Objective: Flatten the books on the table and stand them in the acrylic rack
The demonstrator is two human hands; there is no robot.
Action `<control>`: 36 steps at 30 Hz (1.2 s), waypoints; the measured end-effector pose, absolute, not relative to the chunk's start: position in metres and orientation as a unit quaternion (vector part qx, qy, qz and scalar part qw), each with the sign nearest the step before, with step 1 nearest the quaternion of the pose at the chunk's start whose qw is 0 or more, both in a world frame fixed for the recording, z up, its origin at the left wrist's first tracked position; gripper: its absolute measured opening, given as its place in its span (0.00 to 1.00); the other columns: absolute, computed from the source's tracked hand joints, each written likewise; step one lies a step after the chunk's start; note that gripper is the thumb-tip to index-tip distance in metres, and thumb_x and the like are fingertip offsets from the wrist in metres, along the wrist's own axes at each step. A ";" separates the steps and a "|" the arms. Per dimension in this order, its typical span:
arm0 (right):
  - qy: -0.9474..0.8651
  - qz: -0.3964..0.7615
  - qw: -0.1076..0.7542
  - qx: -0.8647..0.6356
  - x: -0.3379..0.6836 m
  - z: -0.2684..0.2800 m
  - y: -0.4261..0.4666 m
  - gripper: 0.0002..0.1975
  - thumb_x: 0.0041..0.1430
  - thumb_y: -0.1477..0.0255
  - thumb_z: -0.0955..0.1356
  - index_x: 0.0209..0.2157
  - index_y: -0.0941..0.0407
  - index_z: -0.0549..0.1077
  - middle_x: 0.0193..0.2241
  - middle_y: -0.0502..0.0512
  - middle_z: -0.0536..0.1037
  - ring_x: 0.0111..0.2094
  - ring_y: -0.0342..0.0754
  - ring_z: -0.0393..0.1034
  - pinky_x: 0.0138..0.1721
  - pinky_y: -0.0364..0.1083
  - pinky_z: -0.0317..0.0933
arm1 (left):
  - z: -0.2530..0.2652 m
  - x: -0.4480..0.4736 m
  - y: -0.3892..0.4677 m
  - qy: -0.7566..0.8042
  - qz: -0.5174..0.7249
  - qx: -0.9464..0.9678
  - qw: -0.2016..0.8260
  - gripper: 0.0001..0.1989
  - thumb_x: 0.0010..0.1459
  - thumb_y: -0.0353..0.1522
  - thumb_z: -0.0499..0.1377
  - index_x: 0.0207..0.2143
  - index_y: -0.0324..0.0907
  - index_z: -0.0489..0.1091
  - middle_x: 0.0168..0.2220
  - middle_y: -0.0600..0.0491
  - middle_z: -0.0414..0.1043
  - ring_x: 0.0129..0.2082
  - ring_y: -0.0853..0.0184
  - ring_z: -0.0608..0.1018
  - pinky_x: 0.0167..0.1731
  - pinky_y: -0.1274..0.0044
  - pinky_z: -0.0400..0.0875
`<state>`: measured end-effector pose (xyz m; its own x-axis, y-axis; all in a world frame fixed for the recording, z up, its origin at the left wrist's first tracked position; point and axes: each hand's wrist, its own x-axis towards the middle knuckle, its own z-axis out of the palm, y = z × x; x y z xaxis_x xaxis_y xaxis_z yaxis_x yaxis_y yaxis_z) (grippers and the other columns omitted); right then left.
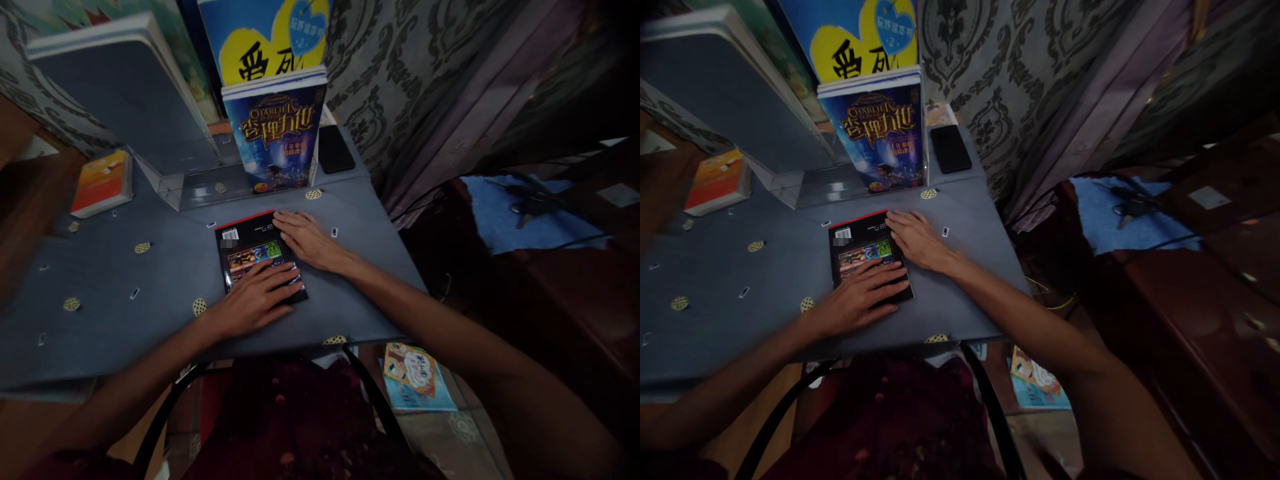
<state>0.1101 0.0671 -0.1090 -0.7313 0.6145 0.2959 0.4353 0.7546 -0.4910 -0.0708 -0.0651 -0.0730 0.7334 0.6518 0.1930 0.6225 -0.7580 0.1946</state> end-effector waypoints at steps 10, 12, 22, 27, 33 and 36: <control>-0.901 0.260 0.232 -0.258 0.131 -0.101 0.056 0.24 0.73 0.65 0.55 0.60 0.59 0.69 0.59 0.64 0.73 0.65 0.55 0.61 0.65 0.62 0.55 | -0.084 -0.054 -0.036 0.466 0.150 0.872 -0.002 0.20 0.70 0.39 0.52 0.58 0.39 0.68 0.59 0.42 0.70 0.61 0.56 0.71 0.62 0.58 0.62; -0.896 0.251 0.247 -0.270 0.139 -0.103 0.047 0.24 0.73 0.64 0.55 0.61 0.59 0.69 0.59 0.64 0.73 0.64 0.55 0.63 0.64 0.62 0.57 | -0.085 -0.053 -0.035 0.469 0.158 0.869 -0.008 0.20 0.70 0.39 0.52 0.58 0.39 0.68 0.60 0.42 0.70 0.61 0.56 0.71 0.61 0.58 0.63; -0.917 0.126 0.218 -0.310 0.171 -0.110 -0.008 0.24 0.70 0.70 0.58 0.64 0.60 0.64 0.63 0.67 0.68 0.65 0.57 0.60 0.63 0.64 0.58 | -0.084 -0.053 -0.035 0.449 0.177 0.875 -0.020 0.18 0.70 0.37 0.52 0.55 0.37 0.70 0.57 0.43 0.74 0.61 0.56 0.72 0.59 0.60 0.67; -0.929 0.086 0.208 -0.294 0.171 -0.108 -0.021 0.23 0.70 0.73 0.58 0.64 0.62 0.64 0.63 0.67 0.68 0.65 0.57 0.61 0.64 0.62 0.59 | -0.084 -0.056 -0.036 0.407 0.190 0.893 -0.004 0.16 0.71 0.33 0.51 0.55 0.37 0.70 0.56 0.44 0.74 0.60 0.58 0.73 0.58 0.61 0.67; -0.930 0.093 0.211 -0.287 0.171 -0.108 -0.021 0.23 0.70 0.74 0.58 0.64 0.60 0.65 0.61 0.65 0.71 0.64 0.56 0.63 0.63 0.63 0.59 | -0.085 -0.057 -0.035 0.407 0.183 0.895 0.015 0.17 0.71 0.32 0.50 0.57 0.39 0.69 0.57 0.45 0.74 0.61 0.59 0.72 0.59 0.60 0.66; -0.929 0.094 0.219 -0.284 0.170 -0.108 -0.020 0.23 0.70 0.75 0.58 0.63 0.60 0.66 0.60 0.65 0.72 0.63 0.57 0.64 0.63 0.64 0.59 | -0.083 -0.057 -0.034 0.406 0.178 0.896 0.018 0.17 0.71 0.32 0.50 0.58 0.40 0.69 0.57 0.45 0.74 0.61 0.59 0.72 0.59 0.60 0.66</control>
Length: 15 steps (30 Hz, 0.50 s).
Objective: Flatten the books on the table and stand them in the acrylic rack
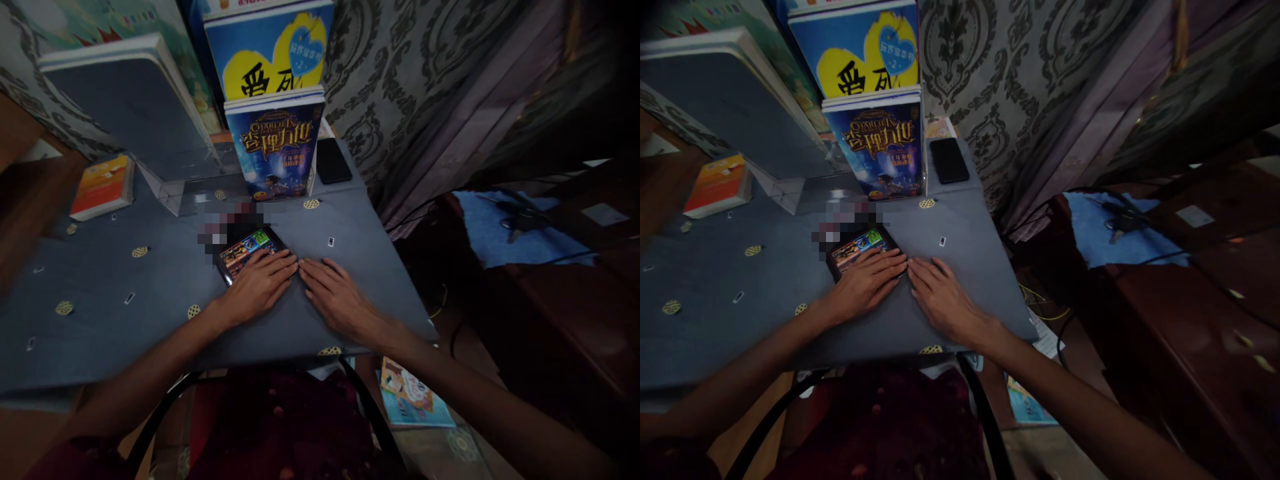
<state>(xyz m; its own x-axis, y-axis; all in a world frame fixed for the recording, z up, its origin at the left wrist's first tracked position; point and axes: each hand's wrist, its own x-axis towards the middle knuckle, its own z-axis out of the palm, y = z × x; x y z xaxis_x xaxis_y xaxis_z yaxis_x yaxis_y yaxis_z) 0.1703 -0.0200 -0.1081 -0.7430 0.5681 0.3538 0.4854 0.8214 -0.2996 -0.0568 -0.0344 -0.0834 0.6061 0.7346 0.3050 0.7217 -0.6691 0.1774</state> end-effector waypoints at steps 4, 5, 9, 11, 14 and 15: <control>-0.929 0.082 0.222 -0.286 0.170 -0.109 -0.021 0.22 0.69 0.76 0.59 0.62 0.62 0.67 0.59 0.67 0.73 0.62 0.57 0.65 0.63 0.63 0.58 | -0.083 -0.058 -0.034 0.397 0.175 0.901 0.016 0.18 0.70 0.31 0.50 0.58 0.38 0.69 0.57 0.44 0.74 0.61 0.59 0.72 0.59 0.60 0.66; -0.929 0.081 0.219 -0.289 0.170 -0.109 -0.021 0.22 0.69 0.76 0.59 0.62 0.61 0.67 0.59 0.66 0.72 0.63 0.57 0.64 0.63 0.63 0.58 | -0.084 -0.059 -0.034 0.394 0.172 0.903 0.018 0.18 0.70 0.31 0.50 0.58 0.38 0.69 0.58 0.44 0.73 0.61 0.59 0.72 0.60 0.60 0.65; -0.931 0.074 0.200 -0.296 0.170 -0.106 -0.022 0.23 0.69 0.77 0.58 0.63 0.58 0.67 0.60 0.64 0.71 0.63 0.57 0.64 0.63 0.65 0.57 | -0.085 -0.066 -0.037 0.379 0.163 0.910 0.023 0.18 0.70 0.31 0.51 0.60 0.40 0.67 0.60 0.47 0.71 0.63 0.60 0.70 0.61 0.60 0.64; -0.934 0.066 0.190 -0.295 0.171 -0.103 -0.022 0.22 0.69 0.77 0.58 0.62 0.59 0.67 0.60 0.65 0.71 0.63 0.57 0.64 0.62 0.65 0.58 | -0.085 -0.071 -0.041 0.373 0.159 0.914 0.020 0.18 0.70 0.30 0.50 0.60 0.41 0.67 0.60 0.48 0.71 0.63 0.60 0.69 0.62 0.60 0.63; -0.939 0.054 0.177 -0.288 0.171 -0.100 -0.022 0.22 0.70 0.76 0.58 0.61 0.60 0.68 0.60 0.65 0.72 0.63 0.56 0.65 0.62 0.64 0.58 | -0.085 -0.078 -0.050 0.371 0.149 0.917 0.013 0.19 0.70 0.30 0.50 0.61 0.43 0.66 0.61 0.49 0.70 0.63 0.62 0.69 0.62 0.61 0.63; -0.941 0.052 0.173 -0.287 0.171 -0.099 -0.022 0.21 0.70 0.76 0.58 0.61 0.60 0.68 0.60 0.65 0.72 0.63 0.56 0.64 0.62 0.64 0.58 | -0.085 -0.080 -0.054 0.370 0.148 0.917 0.009 0.19 0.70 0.29 0.50 0.61 0.43 0.66 0.62 0.49 0.69 0.63 0.62 0.69 0.62 0.61 0.63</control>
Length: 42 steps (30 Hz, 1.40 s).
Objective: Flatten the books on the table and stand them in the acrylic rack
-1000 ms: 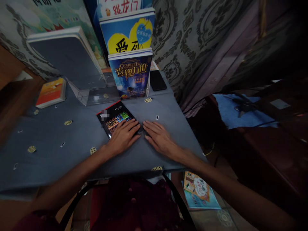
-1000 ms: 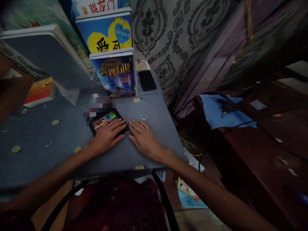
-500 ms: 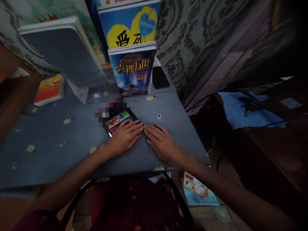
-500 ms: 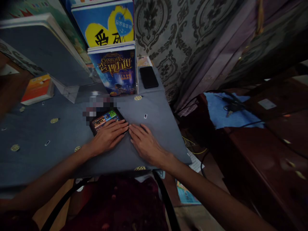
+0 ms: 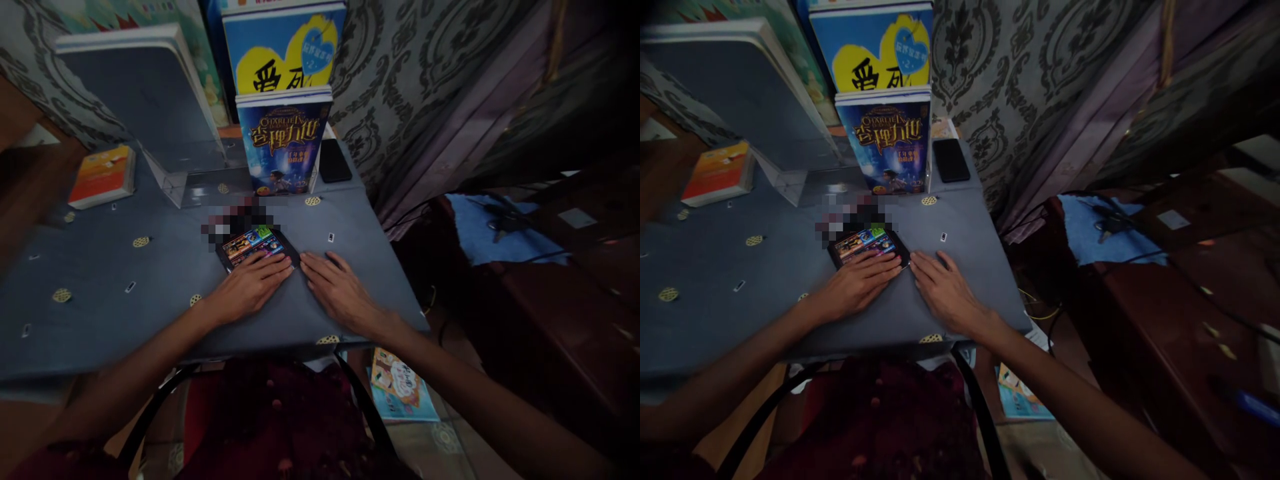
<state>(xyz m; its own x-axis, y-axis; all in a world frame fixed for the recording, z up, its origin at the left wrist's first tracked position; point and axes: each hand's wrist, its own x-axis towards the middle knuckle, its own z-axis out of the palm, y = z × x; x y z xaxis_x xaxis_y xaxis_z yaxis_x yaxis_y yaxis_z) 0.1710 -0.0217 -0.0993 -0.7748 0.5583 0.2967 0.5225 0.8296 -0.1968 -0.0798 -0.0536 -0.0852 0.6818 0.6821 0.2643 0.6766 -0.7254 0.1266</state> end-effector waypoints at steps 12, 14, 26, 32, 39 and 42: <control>-0.940 0.049 0.171 -0.291 0.170 -0.100 -0.023 0.23 0.70 0.76 0.57 0.63 0.57 0.66 0.61 0.62 0.71 0.63 0.54 0.64 0.62 0.63 0.59 | -0.083 -0.110 -0.108 0.389 0.168 0.906 -0.025 0.25 0.67 0.23 0.50 0.65 0.39 0.59 0.59 0.46 0.71 0.62 0.61 0.71 0.62 0.62 0.66; -0.940 0.052 0.173 -0.289 0.171 -0.100 -0.023 0.22 0.70 0.76 0.57 0.62 0.58 0.67 0.61 0.63 0.71 0.63 0.54 0.65 0.62 0.62 0.59 | -0.083 -0.116 -0.117 0.394 0.171 0.902 -0.032 0.25 0.67 0.23 0.50 0.66 0.40 0.58 0.59 0.45 0.72 0.61 0.60 0.72 0.60 0.63 0.69; -0.948 0.136 0.177 -0.226 0.117 -0.092 -0.065 0.26 0.71 0.70 0.59 0.68 0.57 0.56 0.66 0.62 0.63 0.69 0.54 0.52 0.67 0.62 0.54 | -0.084 -0.131 -0.144 0.422 0.200 0.884 -0.027 0.22 0.66 0.24 0.51 0.61 0.37 0.65 0.53 0.43 0.75 0.55 0.58 0.76 0.56 0.63 0.73; -0.964 0.163 0.120 -0.170 0.087 -0.086 -0.083 0.34 0.69 0.64 0.64 0.68 0.68 0.53 0.68 0.73 0.56 0.71 0.58 0.43 0.67 0.60 0.54 | -0.082 -0.130 -0.142 0.417 0.207 0.884 -0.037 0.17 0.65 0.23 0.50 0.54 0.35 0.69 0.50 0.42 0.76 0.53 0.57 0.77 0.54 0.62 0.75; -0.965 0.141 0.115 -0.188 0.112 -0.094 -0.071 0.35 0.67 0.67 0.66 0.69 0.68 0.51 0.69 0.73 0.53 0.71 0.59 0.41 0.68 0.61 0.52 | -0.084 -0.129 -0.143 0.429 0.208 0.879 -0.029 0.22 0.66 0.25 0.50 0.62 0.39 0.64 0.52 0.44 0.76 0.54 0.60 0.77 0.56 0.62 0.73; -0.960 0.129 0.130 -0.214 0.127 -0.097 -0.062 0.36 0.68 0.68 0.64 0.71 0.63 0.45 0.70 0.70 0.52 0.71 0.58 0.41 0.67 0.63 0.52 | -0.084 -0.129 -0.143 0.426 0.208 0.880 -0.022 0.22 0.66 0.24 0.51 0.62 0.38 0.64 0.52 0.44 0.76 0.55 0.60 0.76 0.56 0.61 0.73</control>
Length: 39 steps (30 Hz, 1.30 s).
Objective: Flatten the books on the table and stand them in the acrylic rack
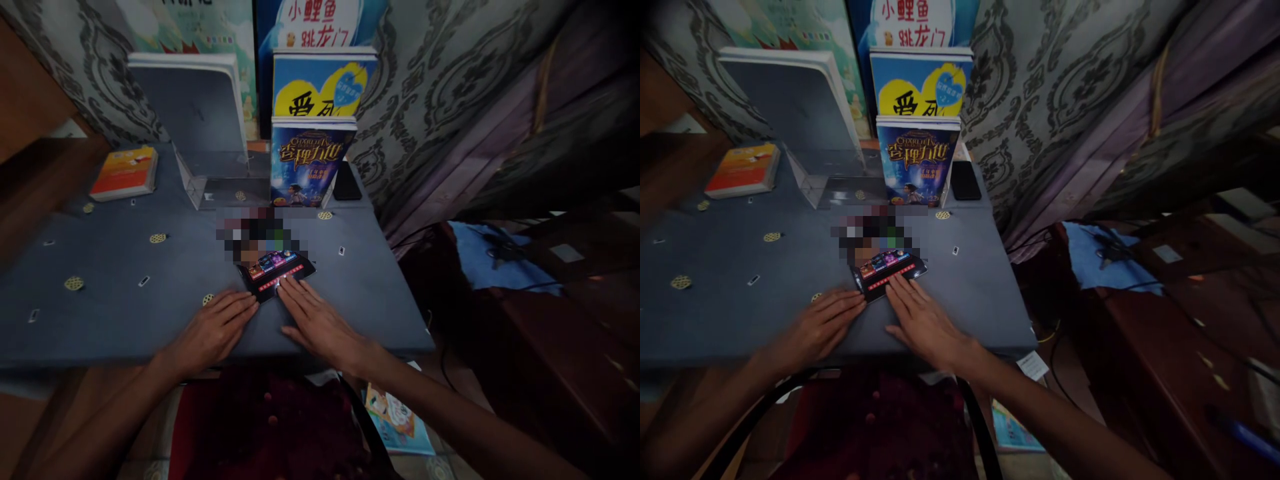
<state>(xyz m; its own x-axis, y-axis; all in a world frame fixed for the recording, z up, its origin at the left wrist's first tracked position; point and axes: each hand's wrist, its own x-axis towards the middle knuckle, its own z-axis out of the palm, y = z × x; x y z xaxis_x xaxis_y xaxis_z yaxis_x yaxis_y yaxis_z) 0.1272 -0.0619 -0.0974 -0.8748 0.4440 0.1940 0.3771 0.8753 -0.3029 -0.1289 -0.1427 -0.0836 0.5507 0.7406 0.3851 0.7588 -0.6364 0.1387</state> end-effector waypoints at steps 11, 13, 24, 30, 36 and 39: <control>-0.937 0.083 0.155 -0.301 0.158 -0.101 -0.043 0.32 0.72 0.65 0.59 0.71 0.61 0.45 0.69 0.67 0.56 0.71 0.58 0.44 0.67 0.64 0.51 | -0.072 -0.117 -0.129 -0.407 -0.201 -0.890 0.036 0.17 0.67 0.25 0.51 0.56 0.37 0.68 0.50 0.44 0.76 0.51 0.61 0.78 0.54 0.62 0.74; -0.934 0.078 0.159 -0.310 0.158 -0.102 -0.043 0.31 0.72 0.65 0.58 0.70 0.63 0.49 0.68 0.68 0.57 0.71 0.59 0.44 0.67 0.65 0.50 | -0.070 -0.111 -0.121 -0.399 -0.203 -0.894 0.033 0.15 0.68 0.26 0.51 0.54 0.36 0.69 0.49 0.44 0.76 0.51 0.60 0.77 0.53 0.62 0.74; -0.920 0.077 0.197 -0.330 0.161 -0.112 -0.035 0.29 0.71 0.68 0.59 0.68 0.66 0.55 0.67 0.72 0.60 0.69 0.58 0.51 0.66 0.61 0.56 | -0.076 -0.066 -0.048 -0.387 -0.152 -0.909 0.024 0.17 0.71 0.32 0.48 0.57 0.36 0.67 0.56 0.42 0.73 0.57 0.59 0.74 0.56 0.63 0.70; -0.918 0.069 0.206 -0.333 0.160 -0.112 -0.034 0.29 0.70 0.68 0.59 0.67 0.67 0.56 0.65 0.72 0.63 0.68 0.58 0.53 0.65 0.60 0.57 | -0.080 -0.055 -0.023 -0.400 -0.128 -0.907 0.012 0.19 0.71 0.34 0.48 0.60 0.37 0.65 0.60 0.42 0.70 0.62 0.60 0.71 0.61 0.65 0.65; -0.921 0.076 0.194 -0.329 0.162 -0.108 -0.042 0.29 0.70 0.66 0.60 0.66 0.68 0.57 0.66 0.73 0.61 0.68 0.60 0.54 0.64 0.59 0.60 | -0.081 -0.060 -0.024 -0.387 -0.122 -0.914 0.004 0.20 0.72 0.35 0.47 0.61 0.38 0.63 0.62 0.43 0.68 0.63 0.61 0.69 0.62 0.65 0.63; -0.919 0.073 0.200 -0.331 0.162 -0.110 -0.042 0.29 0.70 0.66 0.60 0.67 0.66 0.56 0.66 0.72 0.62 0.67 0.60 0.55 0.63 0.59 0.61 | -0.081 -0.060 -0.024 -0.383 -0.130 -0.915 -0.001 0.20 0.71 0.34 0.48 0.61 0.38 0.62 0.62 0.43 0.68 0.63 0.61 0.69 0.61 0.64 0.64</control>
<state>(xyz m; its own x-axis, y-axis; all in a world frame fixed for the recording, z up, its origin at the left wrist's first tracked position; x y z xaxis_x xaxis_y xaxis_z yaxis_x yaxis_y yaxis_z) 0.1615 -0.0422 -0.1102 -0.7006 0.6378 0.3200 0.5795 0.7702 -0.2665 -0.0602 -0.0237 -0.0812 0.6729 0.7010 0.2363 0.7002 -0.7066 0.1020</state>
